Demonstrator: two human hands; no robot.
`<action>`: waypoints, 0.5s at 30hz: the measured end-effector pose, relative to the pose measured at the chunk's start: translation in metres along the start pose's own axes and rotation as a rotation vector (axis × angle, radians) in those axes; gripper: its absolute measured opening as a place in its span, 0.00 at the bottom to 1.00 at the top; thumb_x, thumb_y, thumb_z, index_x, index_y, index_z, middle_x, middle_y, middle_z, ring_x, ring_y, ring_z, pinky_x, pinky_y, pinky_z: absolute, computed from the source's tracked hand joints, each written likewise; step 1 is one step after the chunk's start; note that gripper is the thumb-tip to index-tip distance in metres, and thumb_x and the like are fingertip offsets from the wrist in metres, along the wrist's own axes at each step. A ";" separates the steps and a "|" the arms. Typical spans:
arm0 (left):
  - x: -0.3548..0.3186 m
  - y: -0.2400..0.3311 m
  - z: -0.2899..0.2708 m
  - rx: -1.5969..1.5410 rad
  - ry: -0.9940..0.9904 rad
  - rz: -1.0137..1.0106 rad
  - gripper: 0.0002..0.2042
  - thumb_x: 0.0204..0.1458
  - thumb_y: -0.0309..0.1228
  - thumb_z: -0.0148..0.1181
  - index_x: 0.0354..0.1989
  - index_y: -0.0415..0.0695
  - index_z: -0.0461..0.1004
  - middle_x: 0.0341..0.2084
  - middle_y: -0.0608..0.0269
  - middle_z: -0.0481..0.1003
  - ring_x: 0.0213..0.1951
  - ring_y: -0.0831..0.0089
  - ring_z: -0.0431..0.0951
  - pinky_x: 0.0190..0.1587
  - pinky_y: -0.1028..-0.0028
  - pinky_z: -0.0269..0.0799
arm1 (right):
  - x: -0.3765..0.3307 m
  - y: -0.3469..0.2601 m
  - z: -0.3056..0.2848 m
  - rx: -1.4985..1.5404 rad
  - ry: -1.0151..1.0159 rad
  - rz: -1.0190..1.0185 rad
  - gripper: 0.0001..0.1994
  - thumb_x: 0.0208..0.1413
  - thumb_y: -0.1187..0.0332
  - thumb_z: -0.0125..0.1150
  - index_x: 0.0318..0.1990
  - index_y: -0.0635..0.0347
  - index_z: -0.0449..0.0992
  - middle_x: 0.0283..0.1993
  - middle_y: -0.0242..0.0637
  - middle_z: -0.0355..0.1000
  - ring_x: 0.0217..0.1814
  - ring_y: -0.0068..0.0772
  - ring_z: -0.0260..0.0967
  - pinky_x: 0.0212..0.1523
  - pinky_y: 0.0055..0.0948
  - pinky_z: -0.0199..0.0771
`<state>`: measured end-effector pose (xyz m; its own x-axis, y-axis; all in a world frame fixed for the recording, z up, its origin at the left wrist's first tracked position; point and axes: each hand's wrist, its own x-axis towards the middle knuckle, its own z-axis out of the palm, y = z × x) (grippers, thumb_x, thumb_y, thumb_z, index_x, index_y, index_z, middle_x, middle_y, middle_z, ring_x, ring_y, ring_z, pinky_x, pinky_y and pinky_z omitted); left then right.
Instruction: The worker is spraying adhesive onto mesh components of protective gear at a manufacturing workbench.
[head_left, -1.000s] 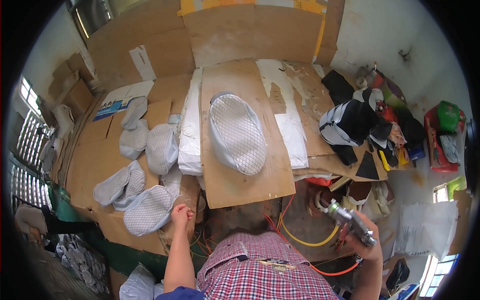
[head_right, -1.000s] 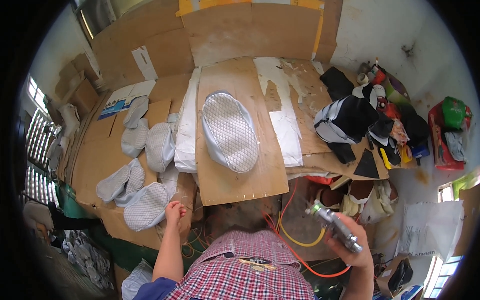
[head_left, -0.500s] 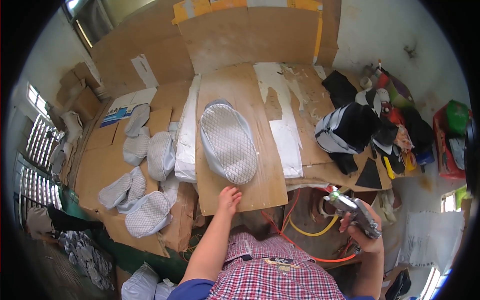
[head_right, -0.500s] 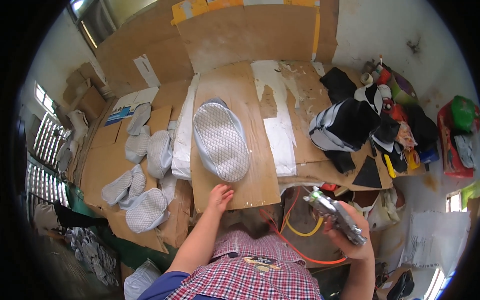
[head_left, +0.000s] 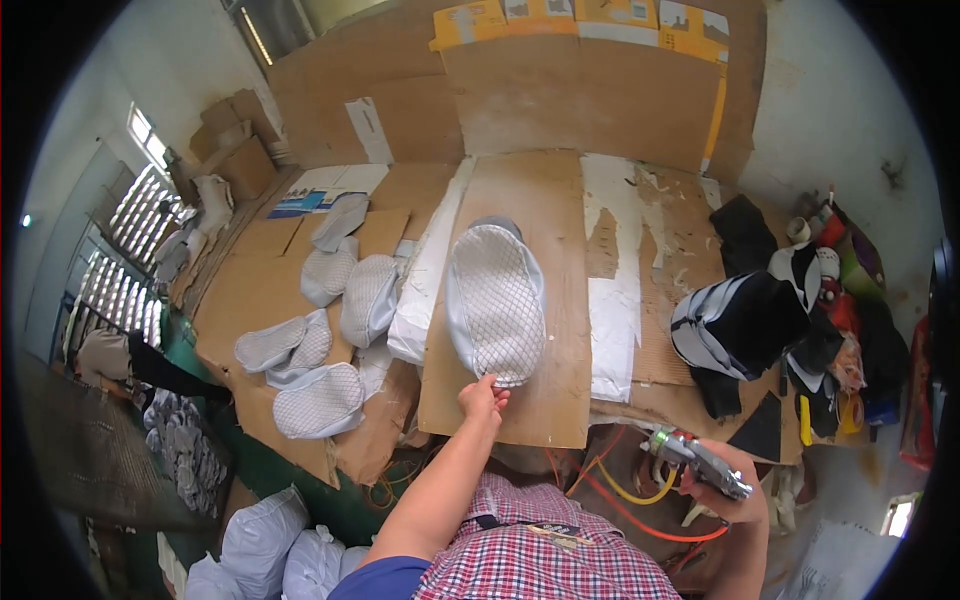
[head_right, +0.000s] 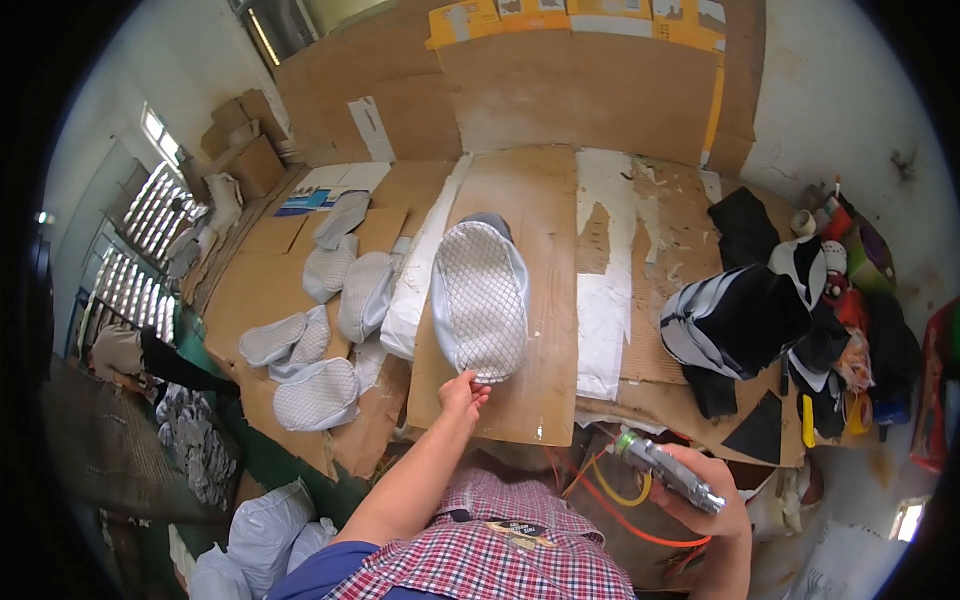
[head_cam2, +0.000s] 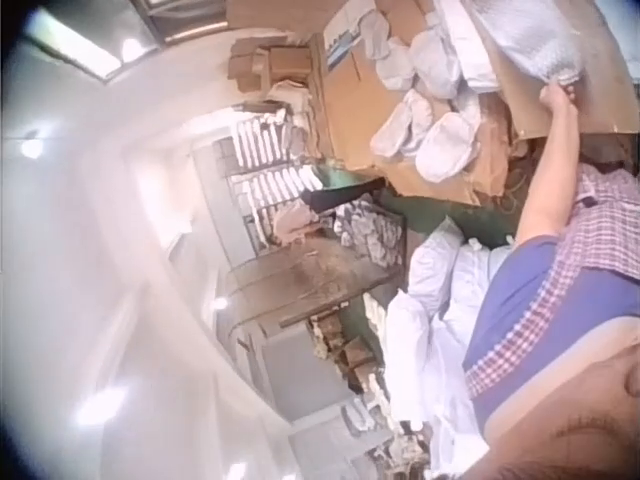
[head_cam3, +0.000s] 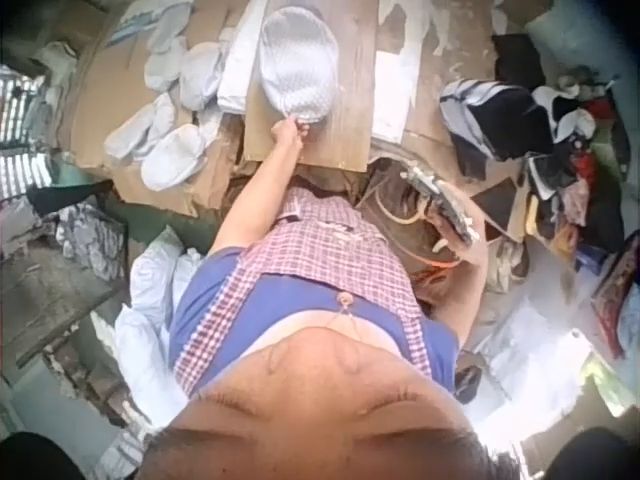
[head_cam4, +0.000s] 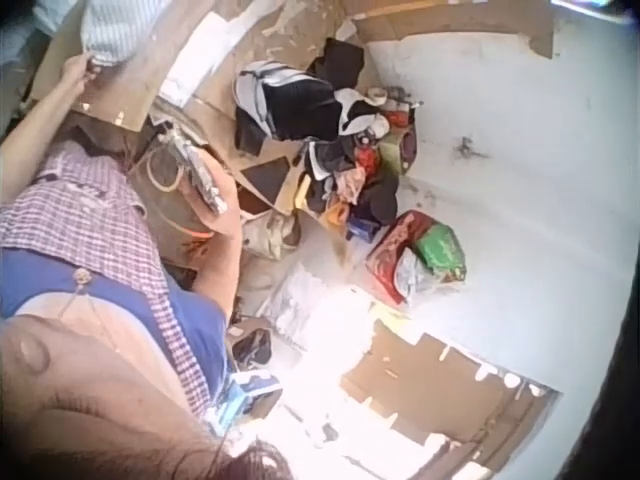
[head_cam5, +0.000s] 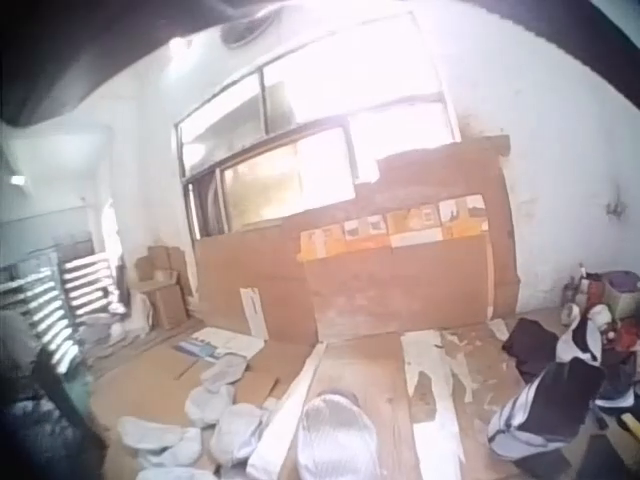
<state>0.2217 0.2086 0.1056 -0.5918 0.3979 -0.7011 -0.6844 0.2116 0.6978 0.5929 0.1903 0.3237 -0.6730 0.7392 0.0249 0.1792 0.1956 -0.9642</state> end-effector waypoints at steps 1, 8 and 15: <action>-0.003 0.005 0.000 0.035 -0.038 -0.020 0.06 0.45 0.27 0.53 0.26 0.36 0.66 0.16 0.59 0.69 0.15 0.69 0.72 0.14 0.77 0.66 | 0.005 0.014 -0.005 -0.012 0.015 -0.018 0.25 0.43 0.79 0.56 0.53 0.67 0.61 0.31 0.37 0.69 0.31 0.24 0.68 0.33 0.24 0.70; -0.032 0.054 0.032 -0.123 -0.271 -0.181 0.11 0.44 0.30 0.49 0.35 0.36 0.66 0.24 0.52 0.72 0.26 0.58 0.74 0.27 0.64 0.72 | 0.168 0.130 -0.012 -0.519 0.581 -0.318 0.27 0.40 0.75 0.60 0.52 0.63 0.61 0.33 0.41 0.66 0.34 0.35 0.65 0.41 0.27 0.64; -0.044 0.089 0.042 -0.528 -0.653 -0.282 0.13 0.39 0.31 0.52 0.34 0.38 0.70 0.26 0.53 0.73 0.24 0.61 0.74 0.25 0.67 0.71 | 0.268 0.188 0.121 0.906 -0.130 0.327 0.23 0.55 0.51 0.46 0.54 0.52 0.62 0.53 0.30 0.63 0.57 0.31 0.57 0.54 0.39 0.55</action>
<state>0.2051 0.2476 0.2044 -0.1205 0.8575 -0.5001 -0.9709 0.0031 0.2393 0.3596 0.3470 0.1169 -0.7718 0.5812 -0.2578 -0.2120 -0.6175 -0.7575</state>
